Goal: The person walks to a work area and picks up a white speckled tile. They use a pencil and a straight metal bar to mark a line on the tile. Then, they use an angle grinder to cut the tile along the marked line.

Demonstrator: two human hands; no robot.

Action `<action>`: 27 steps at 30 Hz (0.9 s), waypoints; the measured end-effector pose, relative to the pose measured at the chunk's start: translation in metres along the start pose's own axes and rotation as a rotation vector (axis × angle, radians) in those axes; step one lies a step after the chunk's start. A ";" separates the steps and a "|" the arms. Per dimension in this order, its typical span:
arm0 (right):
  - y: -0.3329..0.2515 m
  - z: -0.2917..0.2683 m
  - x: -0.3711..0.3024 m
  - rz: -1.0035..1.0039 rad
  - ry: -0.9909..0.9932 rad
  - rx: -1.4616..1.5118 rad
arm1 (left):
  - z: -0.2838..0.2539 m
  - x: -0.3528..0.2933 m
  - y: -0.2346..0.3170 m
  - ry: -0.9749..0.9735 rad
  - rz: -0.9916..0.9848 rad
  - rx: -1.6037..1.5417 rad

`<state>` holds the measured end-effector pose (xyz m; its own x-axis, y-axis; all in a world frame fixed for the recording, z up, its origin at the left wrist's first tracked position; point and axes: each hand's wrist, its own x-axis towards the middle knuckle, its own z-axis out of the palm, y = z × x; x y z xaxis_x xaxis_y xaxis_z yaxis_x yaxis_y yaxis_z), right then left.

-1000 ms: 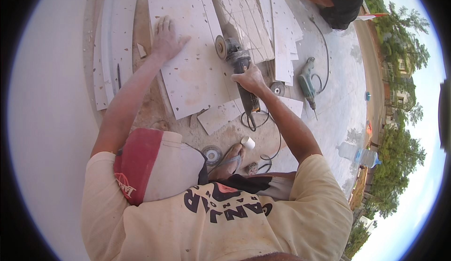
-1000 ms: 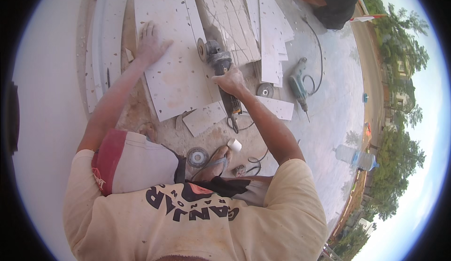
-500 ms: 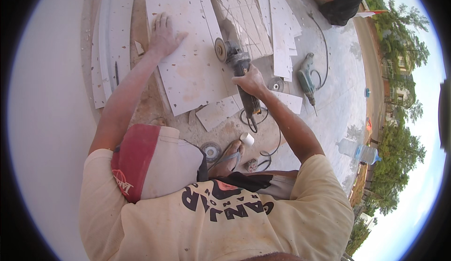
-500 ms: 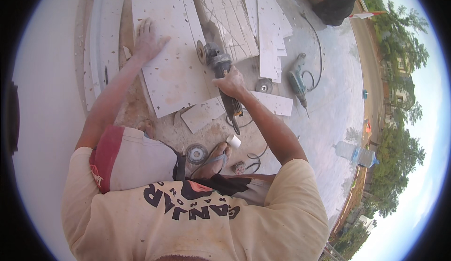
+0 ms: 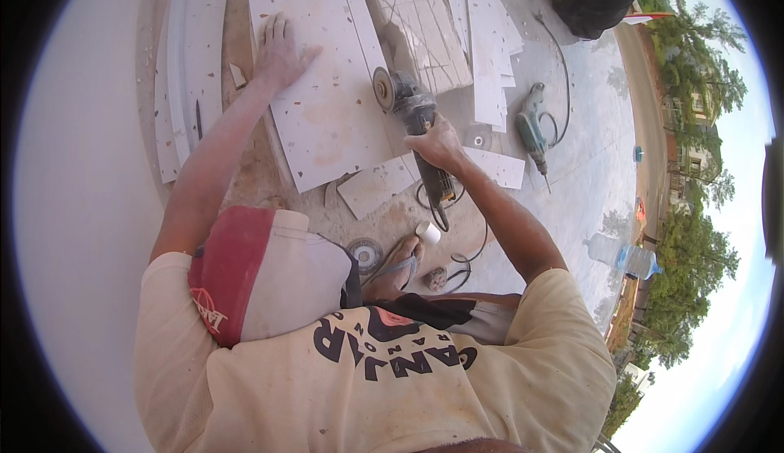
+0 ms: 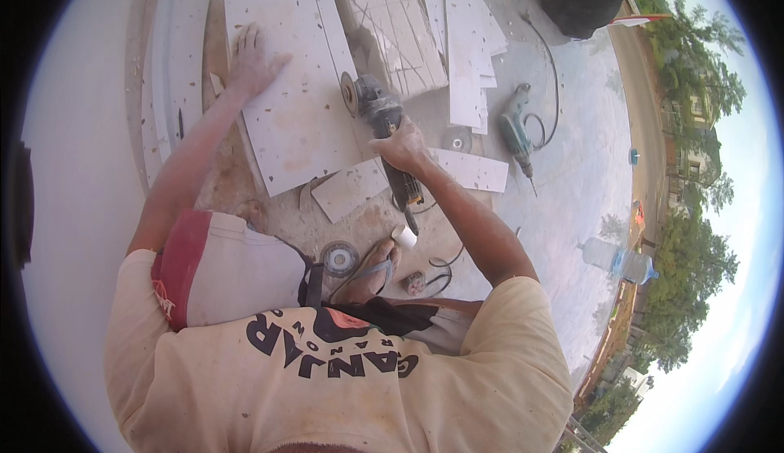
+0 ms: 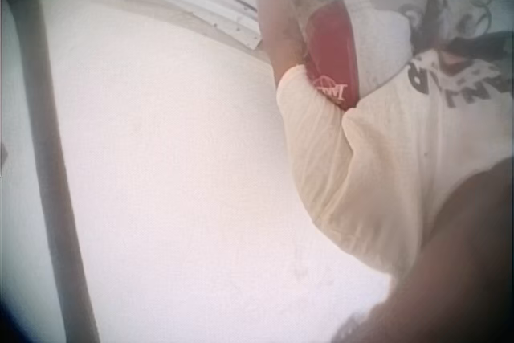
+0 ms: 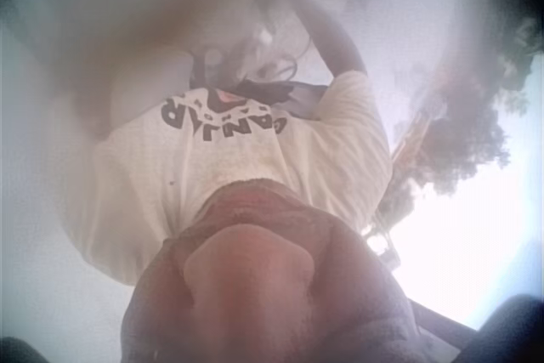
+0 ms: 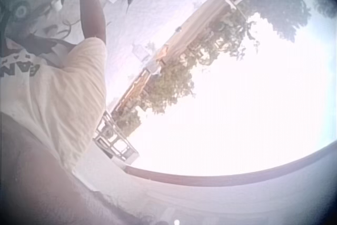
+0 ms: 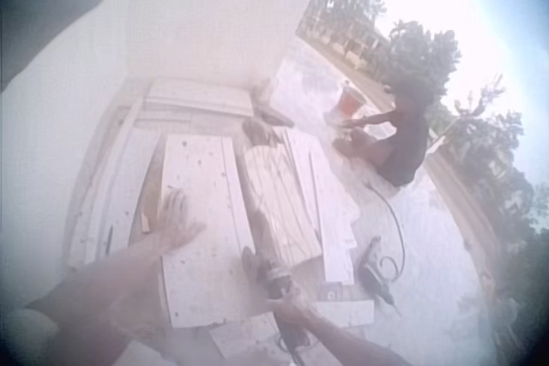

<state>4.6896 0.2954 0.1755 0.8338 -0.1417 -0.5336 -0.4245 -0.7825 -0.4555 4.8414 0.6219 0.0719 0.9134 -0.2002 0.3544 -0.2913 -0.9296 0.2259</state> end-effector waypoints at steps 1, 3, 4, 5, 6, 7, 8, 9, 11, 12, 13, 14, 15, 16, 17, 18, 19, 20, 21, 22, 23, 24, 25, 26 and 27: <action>0.001 0.000 -0.001 0.001 0.005 -0.002 | -0.001 0.000 0.000 -0.001 0.001 -0.010; 0.003 0.000 -0.002 0.000 -0.009 0.018 | -0.002 0.001 0.001 -0.018 -0.006 0.004; 0.003 0.000 -0.003 -0.002 -0.017 0.028 | -0.002 0.001 0.002 -0.026 -0.010 0.012; 0.004 0.000 -0.005 -0.007 -0.019 0.022 | -0.003 0.000 0.002 -0.028 -0.010 0.021; 0.004 0.000 -0.006 -0.013 -0.020 0.016 | -0.004 0.000 0.002 -0.030 -0.010 0.029; 0.004 -0.001 -0.008 -0.019 -0.021 0.010 | -0.003 0.000 0.001 -0.031 -0.010 0.038; 0.006 0.000 -0.008 -0.015 -0.022 0.004 | -0.002 0.000 0.001 -0.036 -0.012 0.035; 0.008 0.001 -0.008 -0.011 -0.022 -0.001 | -0.001 0.001 0.000 -0.040 -0.013 0.033; 0.009 0.001 -0.010 0.001 -0.028 -0.006 | -0.002 0.001 0.001 -0.047 -0.017 0.037; 0.009 0.001 -0.011 0.010 -0.032 -0.006 | -0.002 0.000 0.001 -0.049 -0.019 0.042; 0.008 0.000 -0.013 0.019 -0.036 -0.006 | -0.003 0.001 0.001 -0.051 -0.021 0.046; 0.008 0.000 -0.014 0.016 -0.035 -0.018 | -0.004 0.001 0.002 -0.057 -0.025 0.051; 0.008 -0.001 -0.016 0.013 -0.035 -0.030 | -0.005 0.001 0.002 -0.063 -0.028 0.055; 0.009 -0.001 -0.017 0.009 -0.035 -0.042 | -0.005 0.001 0.003 -0.069 -0.031 0.060; 0.009 -0.001 -0.019 0.012 -0.033 -0.040 | -0.005 0.001 0.003 -0.072 -0.031 0.063; 0.009 -0.001 -0.020 0.016 -0.031 -0.038 | -0.006 0.001 0.003 -0.074 -0.031 0.066; 0.009 -0.002 -0.022 0.019 -0.030 -0.036 | -0.006 0.002 0.003 -0.076 -0.031 0.069; 0.009 -0.002 -0.024 0.021 -0.034 -0.033 | -0.006 0.002 0.004 -0.077 -0.033 0.071; 0.008 -0.003 -0.026 0.024 -0.038 -0.031 | -0.006 0.002 0.004 -0.078 -0.035 0.073; 0.008 -0.004 -0.028 0.027 -0.042 -0.028 | -0.006 0.002 0.004 -0.079 -0.036 0.075; 0.010 -0.003 -0.028 0.024 -0.045 -0.024 | -0.006 0.002 0.004 -0.079 -0.038 0.069; 0.013 -0.002 -0.028 0.021 -0.049 -0.019 | -0.006 0.002 0.004 -0.079 -0.040 0.064; 0.012 -0.002 -0.029 0.017 -0.054 -0.015 | -0.006 0.001 0.004 -0.080 -0.043 0.060; 0.012 -0.002 -0.031 0.018 -0.053 -0.026 | -0.007 0.001 0.004 -0.078 -0.041 0.064; 0.011 -0.004 -0.033 0.018 -0.051 -0.037 | -0.007 0.001 0.004 -0.075 -0.040 0.069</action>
<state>4.6585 0.2892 0.1907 0.8064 -0.1256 -0.5779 -0.4254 -0.8019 -0.4194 4.8394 0.6203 0.0793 0.9434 -0.1833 0.2765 -0.2368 -0.9558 0.1744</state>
